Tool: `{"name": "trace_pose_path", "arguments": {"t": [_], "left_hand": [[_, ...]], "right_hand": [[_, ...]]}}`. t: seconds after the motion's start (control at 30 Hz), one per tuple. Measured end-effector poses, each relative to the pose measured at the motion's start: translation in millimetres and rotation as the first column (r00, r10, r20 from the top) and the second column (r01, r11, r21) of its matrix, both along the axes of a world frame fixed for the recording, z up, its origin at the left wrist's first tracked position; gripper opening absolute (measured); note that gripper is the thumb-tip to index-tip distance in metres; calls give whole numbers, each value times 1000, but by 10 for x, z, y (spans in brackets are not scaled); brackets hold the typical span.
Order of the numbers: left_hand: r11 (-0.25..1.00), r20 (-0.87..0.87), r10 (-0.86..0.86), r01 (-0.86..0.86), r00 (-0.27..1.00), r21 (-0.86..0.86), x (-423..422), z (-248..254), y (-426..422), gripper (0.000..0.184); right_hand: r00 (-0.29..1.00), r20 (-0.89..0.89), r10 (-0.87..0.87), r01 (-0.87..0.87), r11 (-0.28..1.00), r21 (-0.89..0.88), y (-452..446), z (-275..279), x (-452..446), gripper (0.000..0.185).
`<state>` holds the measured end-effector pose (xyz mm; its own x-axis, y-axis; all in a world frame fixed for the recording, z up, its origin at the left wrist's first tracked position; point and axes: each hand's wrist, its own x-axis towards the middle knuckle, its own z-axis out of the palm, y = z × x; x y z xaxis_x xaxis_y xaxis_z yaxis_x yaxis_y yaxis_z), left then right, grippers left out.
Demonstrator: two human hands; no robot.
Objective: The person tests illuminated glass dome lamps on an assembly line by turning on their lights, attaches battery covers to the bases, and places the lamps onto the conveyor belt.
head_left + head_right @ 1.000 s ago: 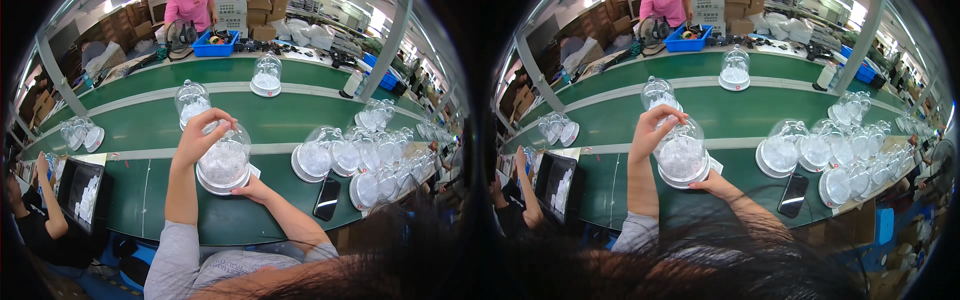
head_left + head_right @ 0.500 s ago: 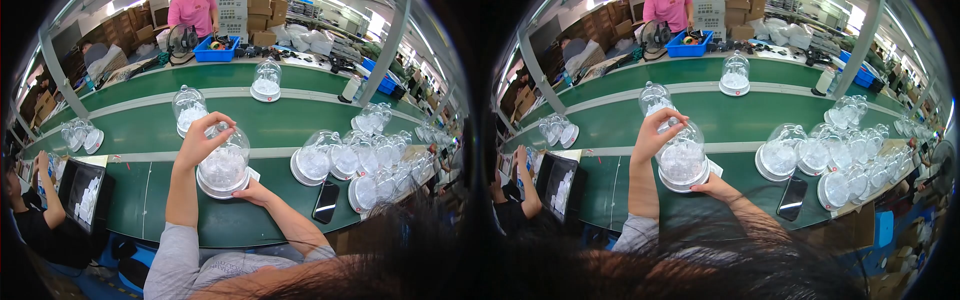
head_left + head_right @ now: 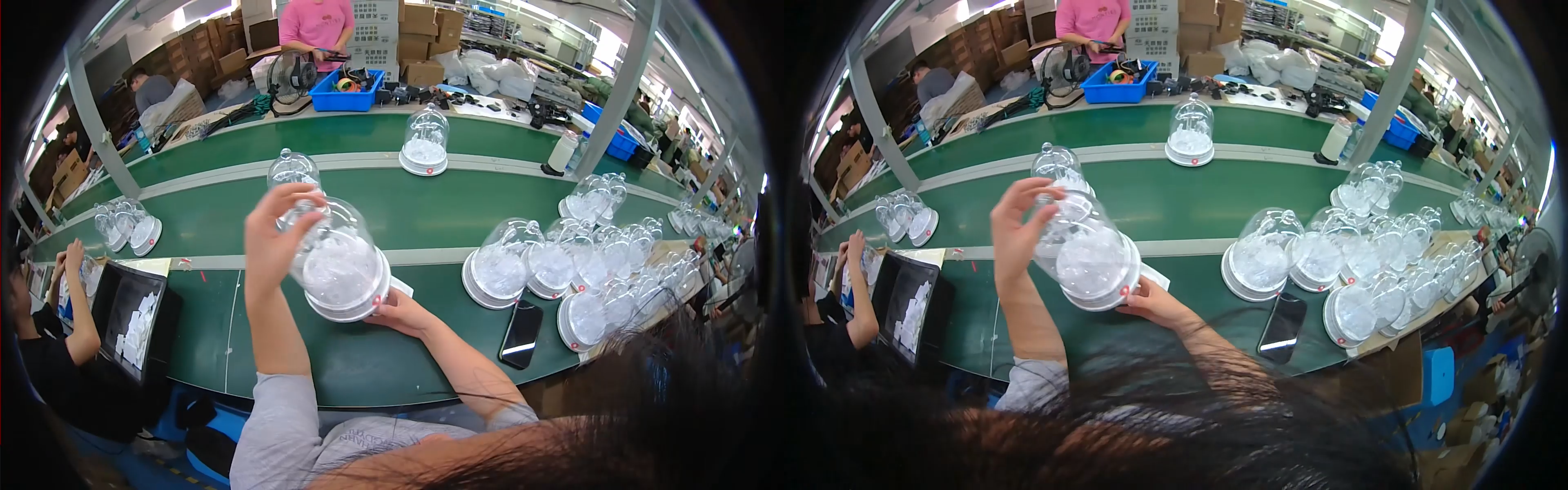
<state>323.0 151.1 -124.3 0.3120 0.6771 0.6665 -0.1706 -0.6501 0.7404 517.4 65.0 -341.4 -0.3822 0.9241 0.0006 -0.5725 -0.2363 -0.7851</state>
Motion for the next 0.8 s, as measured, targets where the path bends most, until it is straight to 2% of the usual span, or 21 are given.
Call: {"name": "trace_pose_path", "arguments": {"t": [0.07,0.1,0.17,0.23,0.3,0.4,0.43,0.5,0.53,0.6,0.63,0.7,0.8], "left_hand": [[992,124,121,-123,985,5,-203,36,-15,30],[987,203,159,-160,966,-13,-307,52,-15,30],[969,239,247,-240,939,-60,-546,63,29,30],[952,216,305,-303,928,-43,-784,21,108,26],[873,82,488,-484,869,-61,-1033,-67,174,23],[764,-77,644,-645,762,11,-1393,-223,144,21],[700,-93,714,-705,694,114,-1569,-335,180,21],[579,-131,809,-815,573,8,-1923,-486,255,20],[486,-132,869,-873,477,46,-2152,-594,344,21],[415,-4,910,-909,415,-21,-2648,-866,575,23],[356,14,934,-935,356,15,-2868,-971,658,24],[434,109,899,-897,425,-79,-3150,-1054,759,23],[409,98,910,-909,402,-75,-3149,-1013,775,23]], "right_hand": [[995,-94,15,-15,1000,0,-6,93,-1,67],[998,-68,0,-1,1000,-17,-17,109,-5,64],[998,-60,3,-5,999,-34,-12,181,4,62],[998,-67,6,-10,998,-66,-16,196,-9,57],[999,-45,7,-10,997,-72,-25,207,-27,56],[1000,-3,9,-9,998,-69,-21,206,-14,52],[1000,15,14,-13,997,-72,-9,199,-19,50],[1000,19,15,-13,998,-65,-26,228,-38,49],[999,32,6,-3,998,-64,-37,241,-46,48],[1000,27,7,-6,998,-66,-46,266,-49,48],[1000,23,4,-3,998,-67,-56,277,-40,48],[1000,21,-2,3,998,-64,-71,296,-36,47],[1000,20,-12,13,998,-63,-73,279,-26,47]]}}
